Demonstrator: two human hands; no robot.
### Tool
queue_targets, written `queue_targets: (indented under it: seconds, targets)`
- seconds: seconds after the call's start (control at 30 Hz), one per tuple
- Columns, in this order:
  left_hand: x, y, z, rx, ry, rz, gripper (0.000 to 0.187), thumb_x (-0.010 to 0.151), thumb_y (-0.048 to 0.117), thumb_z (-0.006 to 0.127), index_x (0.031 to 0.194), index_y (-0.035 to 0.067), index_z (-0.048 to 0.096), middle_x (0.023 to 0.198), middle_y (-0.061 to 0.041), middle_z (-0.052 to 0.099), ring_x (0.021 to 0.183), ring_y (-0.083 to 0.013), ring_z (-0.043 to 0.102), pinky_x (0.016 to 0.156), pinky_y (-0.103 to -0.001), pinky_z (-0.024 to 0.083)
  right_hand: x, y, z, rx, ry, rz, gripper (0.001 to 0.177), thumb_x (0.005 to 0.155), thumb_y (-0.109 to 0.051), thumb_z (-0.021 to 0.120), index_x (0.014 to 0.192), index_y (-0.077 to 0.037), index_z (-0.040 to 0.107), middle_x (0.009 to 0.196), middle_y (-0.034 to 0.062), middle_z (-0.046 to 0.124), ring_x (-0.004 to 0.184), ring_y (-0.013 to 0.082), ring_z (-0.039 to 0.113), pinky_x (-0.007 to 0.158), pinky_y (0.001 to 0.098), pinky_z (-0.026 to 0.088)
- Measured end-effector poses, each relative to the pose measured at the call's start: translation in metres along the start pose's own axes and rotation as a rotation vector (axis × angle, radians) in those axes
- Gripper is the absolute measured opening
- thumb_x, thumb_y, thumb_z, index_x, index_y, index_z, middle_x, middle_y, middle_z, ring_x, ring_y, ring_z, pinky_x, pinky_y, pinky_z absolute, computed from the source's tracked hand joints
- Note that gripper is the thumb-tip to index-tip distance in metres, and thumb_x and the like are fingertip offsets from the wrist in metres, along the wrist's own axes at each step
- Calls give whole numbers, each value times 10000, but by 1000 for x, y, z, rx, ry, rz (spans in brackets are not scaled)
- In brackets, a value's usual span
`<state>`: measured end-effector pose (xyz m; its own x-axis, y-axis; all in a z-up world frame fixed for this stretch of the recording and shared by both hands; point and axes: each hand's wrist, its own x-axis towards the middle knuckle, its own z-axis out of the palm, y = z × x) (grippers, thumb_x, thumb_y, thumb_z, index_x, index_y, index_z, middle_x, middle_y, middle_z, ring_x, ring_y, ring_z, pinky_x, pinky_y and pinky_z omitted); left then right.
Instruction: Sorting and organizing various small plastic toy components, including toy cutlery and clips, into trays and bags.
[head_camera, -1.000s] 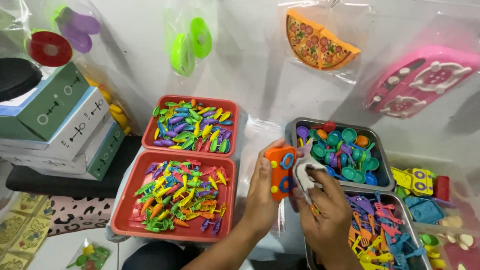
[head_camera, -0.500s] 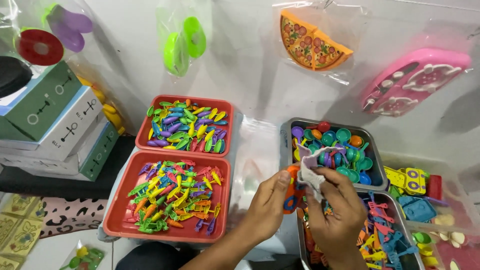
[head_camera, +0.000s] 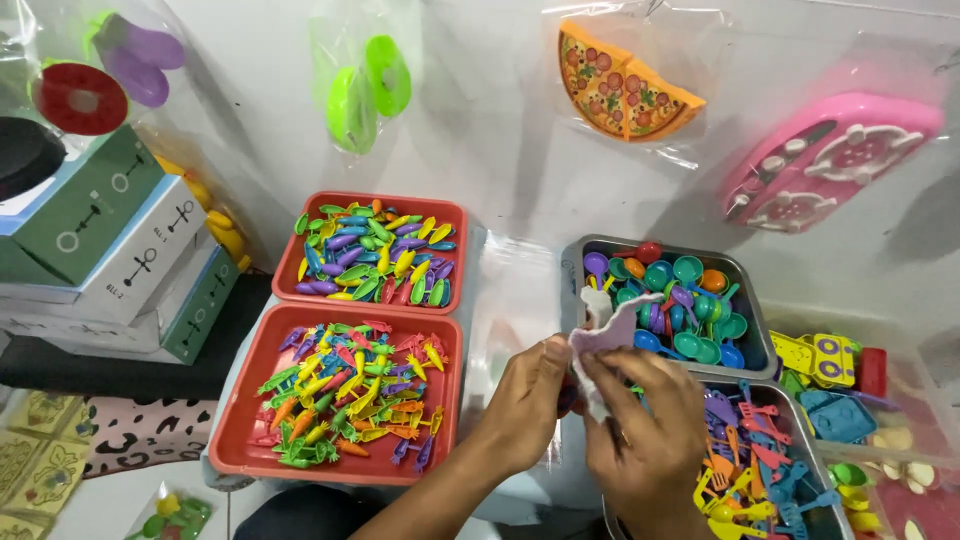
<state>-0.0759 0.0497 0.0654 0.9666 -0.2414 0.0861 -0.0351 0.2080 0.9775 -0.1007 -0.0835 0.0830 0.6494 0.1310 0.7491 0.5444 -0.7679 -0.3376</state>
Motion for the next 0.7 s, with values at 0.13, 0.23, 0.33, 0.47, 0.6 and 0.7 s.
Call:
queue_targets:
  seconds: [0.13, 0.23, 0.33, 0.47, 0.6, 0.7]
  targets:
    - [-3, 12, 4, 80, 20, 28, 613, 1029, 530, 277, 1055, 18, 613, 832, -72, 594, 725, -131, 554, 688, -305, 536, 1, 19, 0, -97, 13, -16, 213, 710, -7, 787, 909, 23, 717, 1104, 113, 702, 1074, 285, 642, 947, 424, 457]
    - [-1, 12, 2, 129, -24, 95, 602, 1052, 415, 340, 1392, -13, 591, 933, -90, 587, 766, -146, 545, 666, -293, 527, 2, 21, -3, -105, -80, -50, 294, 728, -36, 772, 1018, -8, 736, 1138, 92, 675, 1089, 272, 600, 949, 395, 485]
    - [1, 14, -1, 257, -36, 69, 760, 989, 586, 249, 1178, -24, 661, 922, -106, 590, 776, -184, 613, 682, -325, 572, 9, 25, -8, -98, -128, -85, 289, 722, -32, 767, 1009, -45, 739, 1157, 82, 662, 1106, 272, 600, 964, 400, 501]
    - [3, 7, -1, 177, -24, 31, 655, 1003, 555, 335, 892, -16, 635, 897, -97, 578, 747, -178, 595, 687, -324, 552, 0, 28, -3, -164, -102, -123, 383, 694, -13, 724, 1068, -92, 754, 1215, 73, 654, 1131, 271, 578, 995, 420, 477]
    - [3, 6, 2, -86, 7, -98, 693, 991, 557, 340, 1160, -37, 653, 817, -98, 643, 706, -136, 605, 657, -273, 534, 0, 14, -4, -104, -56, -120, 471, 688, 29, 768, 1156, -20, 765, 1154, 112, 684, 990, 253, 617, 904, 394, 515]
    - [0, 7, -1, -45, 0, -94, 634, 1005, 556, 326, 1028, -1, 627, 798, -87, 623, 709, -143, 611, 677, -283, 533, -1, 12, -2, 0, -21, -26, 418, 673, 108, 709, 1071, -3, 772, 1092, 114, 723, 906, 232, 681, 812, 334, 563]
